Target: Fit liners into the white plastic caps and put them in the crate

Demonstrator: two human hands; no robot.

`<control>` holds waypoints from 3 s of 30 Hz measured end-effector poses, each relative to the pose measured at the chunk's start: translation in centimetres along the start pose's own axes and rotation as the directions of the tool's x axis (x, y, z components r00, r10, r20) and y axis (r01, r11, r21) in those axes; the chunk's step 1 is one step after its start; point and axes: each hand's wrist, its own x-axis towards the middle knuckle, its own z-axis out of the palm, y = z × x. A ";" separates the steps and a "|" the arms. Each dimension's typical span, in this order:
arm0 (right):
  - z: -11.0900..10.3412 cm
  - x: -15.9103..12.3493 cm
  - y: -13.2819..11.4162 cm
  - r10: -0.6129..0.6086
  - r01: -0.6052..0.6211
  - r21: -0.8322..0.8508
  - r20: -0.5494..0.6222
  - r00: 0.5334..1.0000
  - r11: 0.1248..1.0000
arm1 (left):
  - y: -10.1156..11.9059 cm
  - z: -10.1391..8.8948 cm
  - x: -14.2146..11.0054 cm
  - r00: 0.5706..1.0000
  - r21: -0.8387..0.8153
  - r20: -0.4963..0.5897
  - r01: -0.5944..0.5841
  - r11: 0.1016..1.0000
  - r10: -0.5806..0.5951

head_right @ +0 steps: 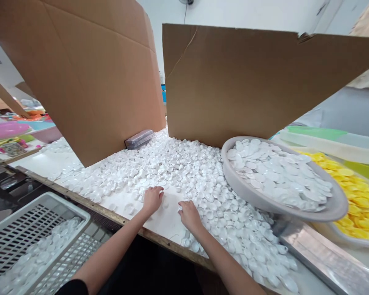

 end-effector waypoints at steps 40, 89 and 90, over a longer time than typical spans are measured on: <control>3.3 7.3 -2.6 0.298 -0.471 0.403 0.421 0.857 0.784 | -1.8 1.5 -1.0 0.979 -0.553 0.200 0.076 0.830 0.043; 3.6 1.1 -6.6 -0.027 0.077 -0.201 0.241 0.970 0.976 | -5.3 -4.6 -3.3 1.000 -0.406 0.005 -0.006 0.914 0.009; 3.3 0.4 -6.3 -0.040 0.086 -0.173 0.255 0.966 0.981 | -3.1 -3.1 -2.4 0.994 -0.446 0.052 -0.060 0.893 0.092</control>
